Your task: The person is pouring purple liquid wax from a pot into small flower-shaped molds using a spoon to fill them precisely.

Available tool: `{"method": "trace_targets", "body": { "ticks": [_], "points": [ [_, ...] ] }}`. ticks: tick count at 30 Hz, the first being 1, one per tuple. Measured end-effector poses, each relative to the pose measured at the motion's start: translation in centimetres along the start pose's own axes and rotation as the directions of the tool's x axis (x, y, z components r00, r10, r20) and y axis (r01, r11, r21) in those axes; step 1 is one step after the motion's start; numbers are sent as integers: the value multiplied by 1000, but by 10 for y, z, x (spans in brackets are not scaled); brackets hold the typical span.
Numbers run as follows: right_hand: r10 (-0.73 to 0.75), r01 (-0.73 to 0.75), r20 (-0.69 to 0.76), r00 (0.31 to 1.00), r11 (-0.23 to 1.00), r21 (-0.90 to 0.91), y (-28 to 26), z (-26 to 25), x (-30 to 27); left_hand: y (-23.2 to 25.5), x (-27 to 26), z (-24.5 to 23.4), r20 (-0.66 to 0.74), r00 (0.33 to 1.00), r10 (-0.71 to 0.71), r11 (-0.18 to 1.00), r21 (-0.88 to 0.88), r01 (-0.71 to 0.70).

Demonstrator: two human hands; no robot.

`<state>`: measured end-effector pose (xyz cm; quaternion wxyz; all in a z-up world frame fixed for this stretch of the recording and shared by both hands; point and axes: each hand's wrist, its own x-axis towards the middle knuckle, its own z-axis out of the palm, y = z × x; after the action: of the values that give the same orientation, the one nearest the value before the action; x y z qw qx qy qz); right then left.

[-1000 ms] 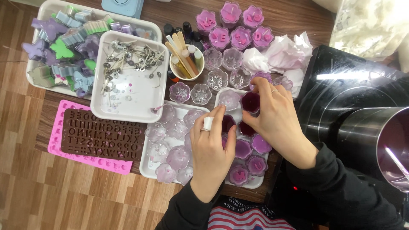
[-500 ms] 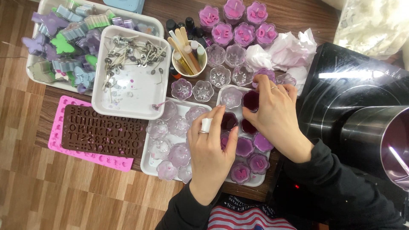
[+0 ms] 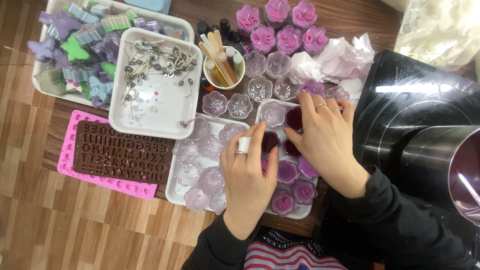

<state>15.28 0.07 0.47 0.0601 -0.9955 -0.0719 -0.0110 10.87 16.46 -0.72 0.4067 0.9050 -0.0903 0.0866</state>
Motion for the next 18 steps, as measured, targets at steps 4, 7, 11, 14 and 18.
{"method": "trace_targets", "body": {
  "ticks": [4,7,11,14,18],
  "points": [
    [-78,78,-8,997,995,60,-7,-5,5,-3,1,5,31,999,12,999,49,-13],
    [-192,193,-19,981,965,178,-7,2,9,-4,0,9,88,996,-5,993,119,-6],
    [-242,238,-11,970,946,219,-6,11,13,-4,3,9,108,993,-37,990,138,22],
    [-239,231,5,971,945,234,-5,16,14,-5,4,10,106,994,-26,989,145,11],
    [-249,235,21,968,936,263,-4,18,17,-6,7,10,146,989,-23,989,148,1]
  ]
}}
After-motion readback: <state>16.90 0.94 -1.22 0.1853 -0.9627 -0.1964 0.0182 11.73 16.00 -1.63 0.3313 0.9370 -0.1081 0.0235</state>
